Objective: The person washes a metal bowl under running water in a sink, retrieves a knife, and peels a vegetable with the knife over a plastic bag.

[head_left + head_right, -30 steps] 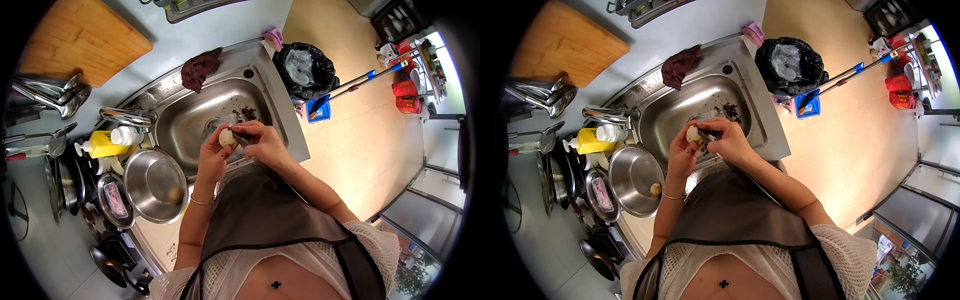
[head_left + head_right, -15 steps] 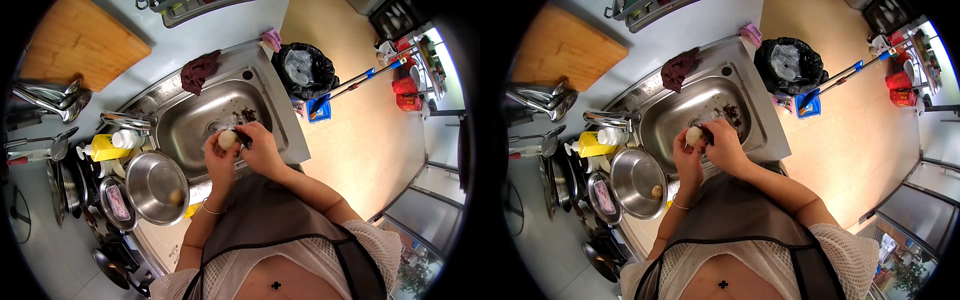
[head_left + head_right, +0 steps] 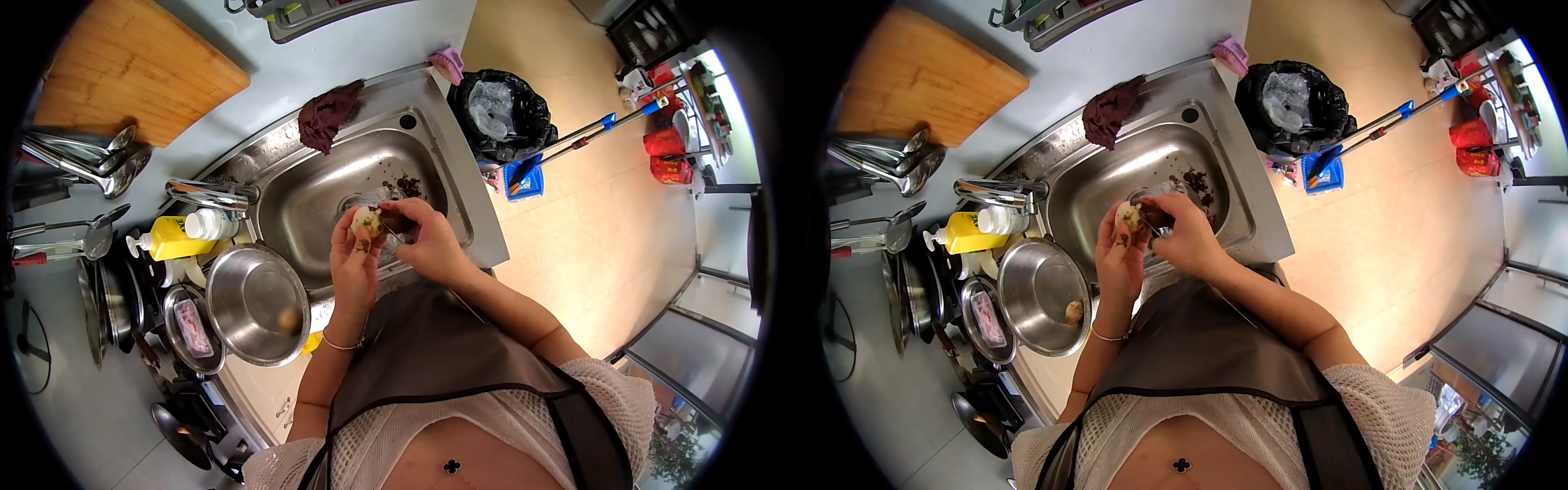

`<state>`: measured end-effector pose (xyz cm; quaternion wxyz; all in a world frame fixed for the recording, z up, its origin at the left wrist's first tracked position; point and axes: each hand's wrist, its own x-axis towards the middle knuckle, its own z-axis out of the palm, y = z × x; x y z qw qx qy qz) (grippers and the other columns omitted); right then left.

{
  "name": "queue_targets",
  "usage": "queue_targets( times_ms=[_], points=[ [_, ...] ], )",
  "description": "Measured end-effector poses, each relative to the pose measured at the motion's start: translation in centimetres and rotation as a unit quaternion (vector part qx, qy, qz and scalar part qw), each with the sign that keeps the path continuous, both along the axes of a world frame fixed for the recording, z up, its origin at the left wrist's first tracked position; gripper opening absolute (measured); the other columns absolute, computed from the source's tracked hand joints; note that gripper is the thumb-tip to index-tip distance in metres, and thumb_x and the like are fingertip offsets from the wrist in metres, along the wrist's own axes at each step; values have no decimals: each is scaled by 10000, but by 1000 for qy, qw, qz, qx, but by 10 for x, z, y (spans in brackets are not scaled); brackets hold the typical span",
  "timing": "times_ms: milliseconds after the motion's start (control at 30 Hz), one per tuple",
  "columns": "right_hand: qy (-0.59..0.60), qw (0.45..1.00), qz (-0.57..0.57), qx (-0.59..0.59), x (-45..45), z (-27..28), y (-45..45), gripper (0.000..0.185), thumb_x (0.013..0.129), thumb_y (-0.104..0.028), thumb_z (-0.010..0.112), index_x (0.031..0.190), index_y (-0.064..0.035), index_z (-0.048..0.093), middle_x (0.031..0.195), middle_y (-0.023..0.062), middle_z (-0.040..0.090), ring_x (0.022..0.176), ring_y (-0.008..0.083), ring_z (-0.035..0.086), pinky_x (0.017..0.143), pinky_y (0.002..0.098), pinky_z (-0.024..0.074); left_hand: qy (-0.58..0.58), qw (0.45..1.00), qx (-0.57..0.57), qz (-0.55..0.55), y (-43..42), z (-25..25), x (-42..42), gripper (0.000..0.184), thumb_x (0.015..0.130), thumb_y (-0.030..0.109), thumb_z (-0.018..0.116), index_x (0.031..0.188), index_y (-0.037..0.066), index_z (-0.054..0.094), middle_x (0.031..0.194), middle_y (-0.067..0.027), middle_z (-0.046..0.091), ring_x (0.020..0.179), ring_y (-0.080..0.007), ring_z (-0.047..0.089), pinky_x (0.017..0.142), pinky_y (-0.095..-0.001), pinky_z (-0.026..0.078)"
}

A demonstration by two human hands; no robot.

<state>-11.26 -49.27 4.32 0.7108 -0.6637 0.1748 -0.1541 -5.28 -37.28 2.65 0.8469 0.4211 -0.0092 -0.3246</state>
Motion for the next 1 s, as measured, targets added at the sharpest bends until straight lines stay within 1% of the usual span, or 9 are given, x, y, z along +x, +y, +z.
queue_targets(
  times_ms=[33,133,333,533,667,733,833,933,1000],
  points=[
    [5,997,0,-79,0,4,0,463,575,62,526,1035,13,545,947,129,557,878,234,565,771,292,449,0,1000,0,0,0,1,0,350,869,104,487,1193,17,389,1116,-95,489,1024,-187,494,891,-331,415],
    [6,994,-8,-107,-1,12,0,463,555,60,532,1014,3,553,930,143,543,862,287,552,770,313,452,5,1000,-5,-11,0,3,1,351,877,112,469,1204,9,394,1127,-107,494,1015,-193,507,885,-341,423],
    [3,991,-12,-132,-2,17,1,439,567,63,538,1003,8,554,933,149,540,871,295,549,762,317,451,14,998,14,-54,4,7,5,321,890,131,445,1183,-1,440,1097,-112,523,987,-192,529,836,-342,449],
    [-5,977,-35,-212,-1,6,5,421,573,65,537,990,15,564,919,164,541,871,327,538,753,334,449,-53,990,121,-48,5,3,1,329,877,180,494,1148,-3,468,1025,-95,558,906,-163,559,780,-302,469],
    [10,983,-12,-182,-2,5,-3,406,572,68,528,972,20,580,912,164,556,868,301,550,759,318,447,-29,991,128,-41,4,13,2,314,878,189,492,1122,-8,481,989,-91,570,865,-150,564,752,-278,471],
    [-16,999,12,-36,-1,-5,-7,397,573,65,520,961,23,592,908,151,571,861,260,561,764,299,445,-5,992,121,-40,6,12,6,302,884,195,479,1108,-7,489,980,-89,572,852,-149,564,740,-275,472],
    [-10,1000,25,2,-1,-6,-7,412,579,61,514,982,17,585,927,132,572,860,224,561,768,281,441,95,990,64,-81,12,5,13,290,896,218,444,1078,-1,501,964,-83,576,816,-148,562,712,-270,474],
    [-68,997,-22,-29,0,-16,1,433,580,58,518,1007,7,573,940,130,560,860,235,559,768,282,443,132,988,54,-65,6,10,12,284,903,239,423,1061,19,508,970,-78,574,799,-145,557,698,-275,474],
    [-42,996,-18,-71,-2,1,1,444,579,59,519,1017,2,567,944,131,552,858,240,558,765,285,444,119,990,24,-70,4,11,12,288,905,236,425,1092,31,499,997,-74,567,824,-141,557,703,-272,474]
  ],
)
